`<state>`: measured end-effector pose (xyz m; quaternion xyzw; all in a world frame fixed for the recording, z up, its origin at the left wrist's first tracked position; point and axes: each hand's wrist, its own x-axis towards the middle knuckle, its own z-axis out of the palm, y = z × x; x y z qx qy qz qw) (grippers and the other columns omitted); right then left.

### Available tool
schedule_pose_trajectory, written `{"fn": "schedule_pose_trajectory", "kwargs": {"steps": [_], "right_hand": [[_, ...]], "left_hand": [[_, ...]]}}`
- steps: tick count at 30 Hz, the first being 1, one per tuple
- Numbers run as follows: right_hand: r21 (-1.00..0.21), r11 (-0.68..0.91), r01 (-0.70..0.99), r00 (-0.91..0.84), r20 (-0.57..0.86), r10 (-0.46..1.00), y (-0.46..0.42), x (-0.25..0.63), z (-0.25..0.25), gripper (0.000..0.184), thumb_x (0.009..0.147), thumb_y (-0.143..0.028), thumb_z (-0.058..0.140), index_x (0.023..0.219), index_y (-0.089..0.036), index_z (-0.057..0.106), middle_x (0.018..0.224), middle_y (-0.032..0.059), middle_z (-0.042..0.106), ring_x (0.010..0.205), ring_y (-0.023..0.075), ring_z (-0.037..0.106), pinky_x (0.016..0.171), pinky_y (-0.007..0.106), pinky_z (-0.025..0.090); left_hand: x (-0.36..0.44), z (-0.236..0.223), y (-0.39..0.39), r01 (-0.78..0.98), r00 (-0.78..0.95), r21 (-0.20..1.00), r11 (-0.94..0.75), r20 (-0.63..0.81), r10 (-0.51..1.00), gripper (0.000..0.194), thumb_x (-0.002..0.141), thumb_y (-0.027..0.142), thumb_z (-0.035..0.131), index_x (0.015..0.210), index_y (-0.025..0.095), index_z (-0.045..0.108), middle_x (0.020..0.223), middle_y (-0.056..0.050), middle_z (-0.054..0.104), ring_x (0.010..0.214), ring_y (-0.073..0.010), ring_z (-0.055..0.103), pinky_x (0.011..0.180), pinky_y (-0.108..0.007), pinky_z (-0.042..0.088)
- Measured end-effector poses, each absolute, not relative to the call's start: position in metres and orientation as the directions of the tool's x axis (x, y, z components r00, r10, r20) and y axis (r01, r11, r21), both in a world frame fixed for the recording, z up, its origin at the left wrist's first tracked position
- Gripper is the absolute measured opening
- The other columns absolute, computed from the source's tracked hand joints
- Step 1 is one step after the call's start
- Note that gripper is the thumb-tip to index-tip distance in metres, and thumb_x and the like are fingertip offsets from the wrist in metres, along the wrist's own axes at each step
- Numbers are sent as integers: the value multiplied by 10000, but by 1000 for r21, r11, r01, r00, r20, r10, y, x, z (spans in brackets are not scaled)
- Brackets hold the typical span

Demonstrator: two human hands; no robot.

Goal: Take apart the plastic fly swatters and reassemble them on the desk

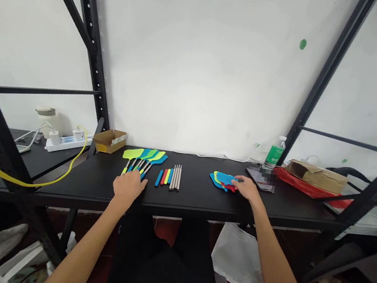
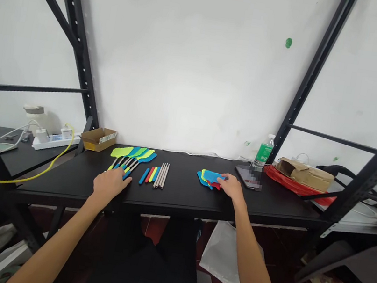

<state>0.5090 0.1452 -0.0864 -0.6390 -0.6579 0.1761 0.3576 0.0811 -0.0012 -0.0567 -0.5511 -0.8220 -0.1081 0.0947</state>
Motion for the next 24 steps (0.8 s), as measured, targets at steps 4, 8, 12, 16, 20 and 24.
{"fn": "schedule_pose_trajectory", "kwargs": {"steps": [4, 8, 12, 16, 20, 24], "right_hand": [[-614, 68, 786, 101, 235, 967, 142, 508, -83, 417, 810, -454, 633, 1110, -186, 741, 907, 111, 755, 815, 251, 694, 692, 311, 452], [-619, 106, 779, 87, 274, 958, 135, 503, -73, 411, 831, -469, 592, 1109, -209, 745, 908, 99, 755, 810, 251, 686, 692, 315, 441], [-636, 175, 752, 77, 348, 934, 125, 491, -59, 377, 837, -452, 576, 1062, -208, 754, 788, 76, 740, 752, 240, 673, 677, 312, 438], [-723, 296, 624, 27, 399, 916, 107, 469, -46, 343, 834, -438, 586, 990, -187, 760, 700, 59, 708, 689, 212, 649, 661, 296, 443], [-869, 381, 315, -117, 363, 924, 86, 436, -37, 409, 821, -515, 613, 947, -149, 743, 570, 12, 590, 509, 141, 515, 493, 251, 360], [-961, 267, 73, -336, 229, 914, 64, 402, -35, 528, 854, -634, 575, 964, -134, 705, 525, -35, 487, 402, 69, 318, 397, 210, 177]], "left_hand": [[83, -57, -2, 930, -363, 46, 366, 283, 888, 327, 920, 409, 516, 990, 137, 684, 978, -217, 716, 942, -359, 694, 741, -392, 486], [82, -57, -2, 930, -364, 36, 367, 253, 897, 333, 925, 386, 490, 928, 131, 703, 980, -223, 718, 936, -363, 693, 740, -400, 487], [88, -51, -4, 937, -347, 48, 346, 235, 908, 372, 950, 377, 416, 955, 131, 695, 1006, -219, 717, 965, -355, 692, 762, -402, 491], [105, -39, -11, 950, -311, 57, 307, 252, 916, 409, 989, 377, 330, 1016, 124, 651, 991, -215, 715, 958, -353, 693, 757, -399, 491], [131, -26, -20, 972, -235, 93, 217, 288, 928, 404, 1018, 408, 280, 1081, 137, 573, 907, -183, 713, 891, -337, 701, 732, -368, 469], [162, -21, -29, 987, -32, 160, -27, 355, 934, 391, 1033, 440, 235, 1159, 175, 494, 842, -123, 704, 800, -307, 698, 676, -326, 421]]}}
